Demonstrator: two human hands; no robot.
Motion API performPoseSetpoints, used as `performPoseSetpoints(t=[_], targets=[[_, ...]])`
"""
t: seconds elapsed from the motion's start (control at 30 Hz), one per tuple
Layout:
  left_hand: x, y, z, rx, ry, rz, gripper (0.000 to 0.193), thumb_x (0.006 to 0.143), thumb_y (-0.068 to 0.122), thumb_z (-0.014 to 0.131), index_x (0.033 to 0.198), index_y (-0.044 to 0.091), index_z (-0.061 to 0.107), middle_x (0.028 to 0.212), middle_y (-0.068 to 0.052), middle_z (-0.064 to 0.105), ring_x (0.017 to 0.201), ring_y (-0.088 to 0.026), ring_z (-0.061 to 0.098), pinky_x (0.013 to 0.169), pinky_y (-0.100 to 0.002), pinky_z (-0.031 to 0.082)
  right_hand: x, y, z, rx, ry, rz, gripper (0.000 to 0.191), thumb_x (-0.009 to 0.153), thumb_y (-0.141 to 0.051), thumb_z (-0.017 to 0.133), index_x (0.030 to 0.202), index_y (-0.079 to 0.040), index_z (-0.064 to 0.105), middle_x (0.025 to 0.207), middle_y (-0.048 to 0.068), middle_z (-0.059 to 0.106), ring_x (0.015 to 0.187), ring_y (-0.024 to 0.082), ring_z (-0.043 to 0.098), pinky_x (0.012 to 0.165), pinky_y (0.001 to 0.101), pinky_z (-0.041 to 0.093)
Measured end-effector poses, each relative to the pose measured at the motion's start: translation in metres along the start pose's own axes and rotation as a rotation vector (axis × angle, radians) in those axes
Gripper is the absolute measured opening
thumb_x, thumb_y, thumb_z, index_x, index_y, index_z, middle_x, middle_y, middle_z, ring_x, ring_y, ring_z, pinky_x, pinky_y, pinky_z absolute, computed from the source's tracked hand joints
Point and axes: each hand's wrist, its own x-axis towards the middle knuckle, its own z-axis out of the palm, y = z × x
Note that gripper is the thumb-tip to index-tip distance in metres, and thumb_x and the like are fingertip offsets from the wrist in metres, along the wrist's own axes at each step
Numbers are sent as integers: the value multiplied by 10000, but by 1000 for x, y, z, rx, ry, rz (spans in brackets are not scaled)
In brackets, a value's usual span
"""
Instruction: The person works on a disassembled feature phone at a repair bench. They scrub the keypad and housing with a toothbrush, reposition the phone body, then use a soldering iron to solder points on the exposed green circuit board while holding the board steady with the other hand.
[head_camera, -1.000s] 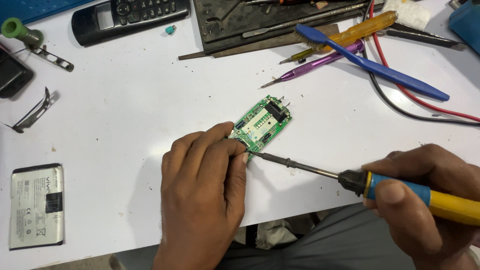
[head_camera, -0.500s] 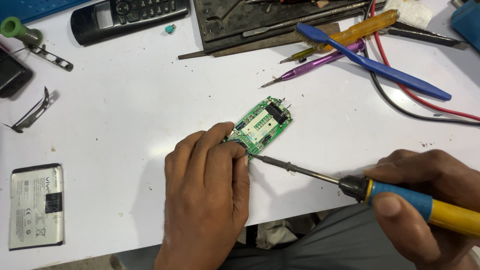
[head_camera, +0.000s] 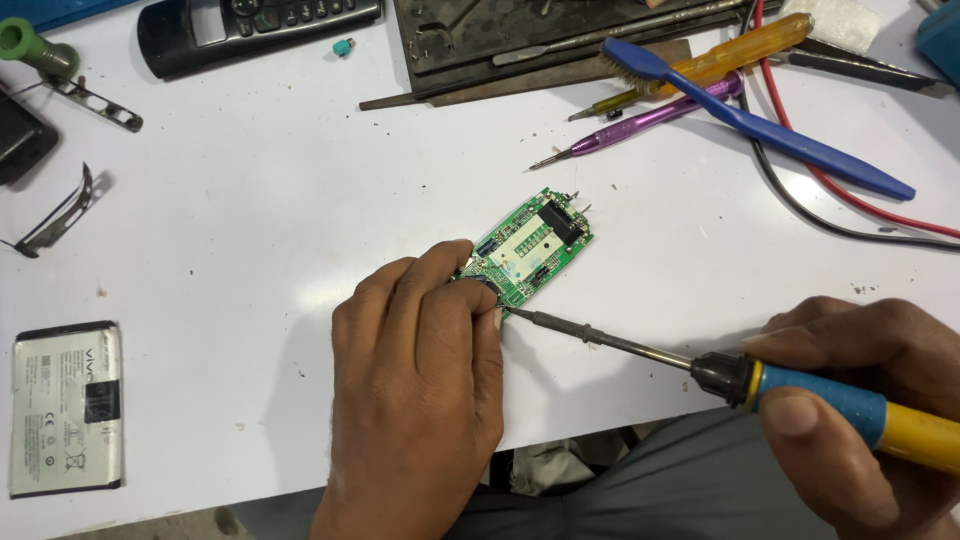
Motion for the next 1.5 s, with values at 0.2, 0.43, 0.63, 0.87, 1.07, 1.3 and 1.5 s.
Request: performPoseSetpoints(t=[0.2,0.43,0.63,0.87,1.07,1.3,1.5], targets=[[0,-1,0,-15,-18,-14,115,976,103,668,1052,37,612,1244,-153,673,1160,-325,595,953,-454,455,7,-10,-9,-71,-131,-41,222,903,-236,672,976,-33,619,670,81,614,563,156,637,530,310,491],[1,-1,-2,-43,9,-33,79,991,97,656,1047,46,630,1227,-134,696,1147,-318,615,959,-443,459,2,-11,-5,-91,-81,9,180,946,-195,648,951,-16,635,672,92,608,553,165,616,539,313,478],[3,-2,-6,-84,11,-53,105,947,79,685,1045,46,669,1219,-126,708,1129,-323,629,971,-455,475,1,-6,-4,-102,-47,16,182,922,-179,638,932,2,641,656,103,590,535,173,563,512,314,465],[4,-1,-6,-101,23,-65,159,901,99,740,1058,80,722,1218,-93,718,1119,-306,633,929,-432,470,-1,-5,-3,-35,25,40,248,1001,-226,570,1039,17,596,689,124,594,520,161,543,496,291,462],[4,-1,-5,-105,23,-74,134,906,102,738,1037,83,719,1213,-86,719,1121,-299,634,933,-429,468,7,-1,0,17,22,-44,285,975,-228,557,1097,30,553,719,132,634,547,154,598,526,299,492],[4,-2,-3,-95,25,-58,101,927,84,713,1024,64,695,1208,-98,717,1119,-307,633,941,-431,467,1,1,-1,2,13,-16,213,962,-193,590,1013,14,576,711,130,609,583,169,625,566,323,521],[2,-2,-1,-78,25,-40,85,947,84,699,1024,52,685,1211,-114,714,1123,-310,633,955,-437,470,0,0,-2,2,-19,12,200,950,-195,615,984,1,597,677,117,599,562,174,619,574,335,526]])
